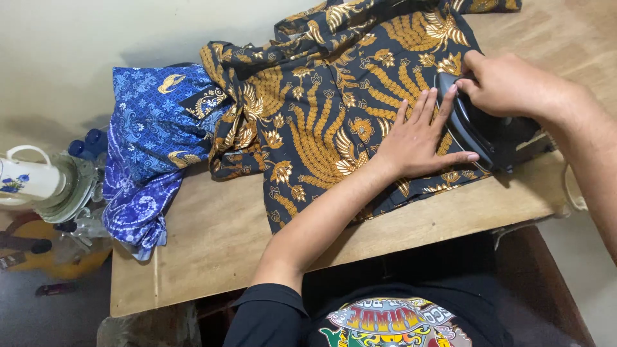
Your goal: Ironing and arranging a batik shirt on a wooden table.
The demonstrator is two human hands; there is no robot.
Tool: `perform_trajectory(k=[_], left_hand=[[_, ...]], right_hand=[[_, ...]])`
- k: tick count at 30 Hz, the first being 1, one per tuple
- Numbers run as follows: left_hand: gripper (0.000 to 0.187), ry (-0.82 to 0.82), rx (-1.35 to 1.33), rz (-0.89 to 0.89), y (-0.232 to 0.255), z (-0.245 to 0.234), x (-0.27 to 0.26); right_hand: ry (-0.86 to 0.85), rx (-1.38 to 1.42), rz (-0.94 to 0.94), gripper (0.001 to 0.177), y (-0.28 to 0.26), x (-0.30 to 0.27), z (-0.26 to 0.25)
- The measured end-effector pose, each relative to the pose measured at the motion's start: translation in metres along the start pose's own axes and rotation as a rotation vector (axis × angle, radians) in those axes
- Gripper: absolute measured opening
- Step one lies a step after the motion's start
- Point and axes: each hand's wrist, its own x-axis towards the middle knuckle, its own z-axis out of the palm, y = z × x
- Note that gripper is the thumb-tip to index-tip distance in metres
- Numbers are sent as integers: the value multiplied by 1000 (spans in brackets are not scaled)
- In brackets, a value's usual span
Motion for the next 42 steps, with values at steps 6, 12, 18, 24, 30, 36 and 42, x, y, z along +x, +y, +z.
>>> perform_trajectory(k=[6, 12, 18, 24, 30, 36, 42], left_hand=[[127, 22, 28, 19, -5, 15, 5], [124, 47, 15, 27, -5, 14, 1], [117, 79, 40, 36, -5, 22, -2], [124, -18, 34, -3, 1, 4, -7], [122, -33, 48, -23, 3, -2, -9], [118, -67, 89, -18, 1, -5, -8], [113, -53, 29, -47, 3, -14, -4]], right_hand=[[-116, -10, 25, 28, -20, -26, -18], [-81, 10, 42, 25, -16, -49, -11], [-43, -113, 16, 26, -11, -42, -6], [50, -32, -63, 27, 8, -13, 13], [67, 114, -95, 27, -10, -2, -7], [112, 44, -92, 30, -15, -4, -7], [-16, -36, -5, 30, -24, -14, -19]])
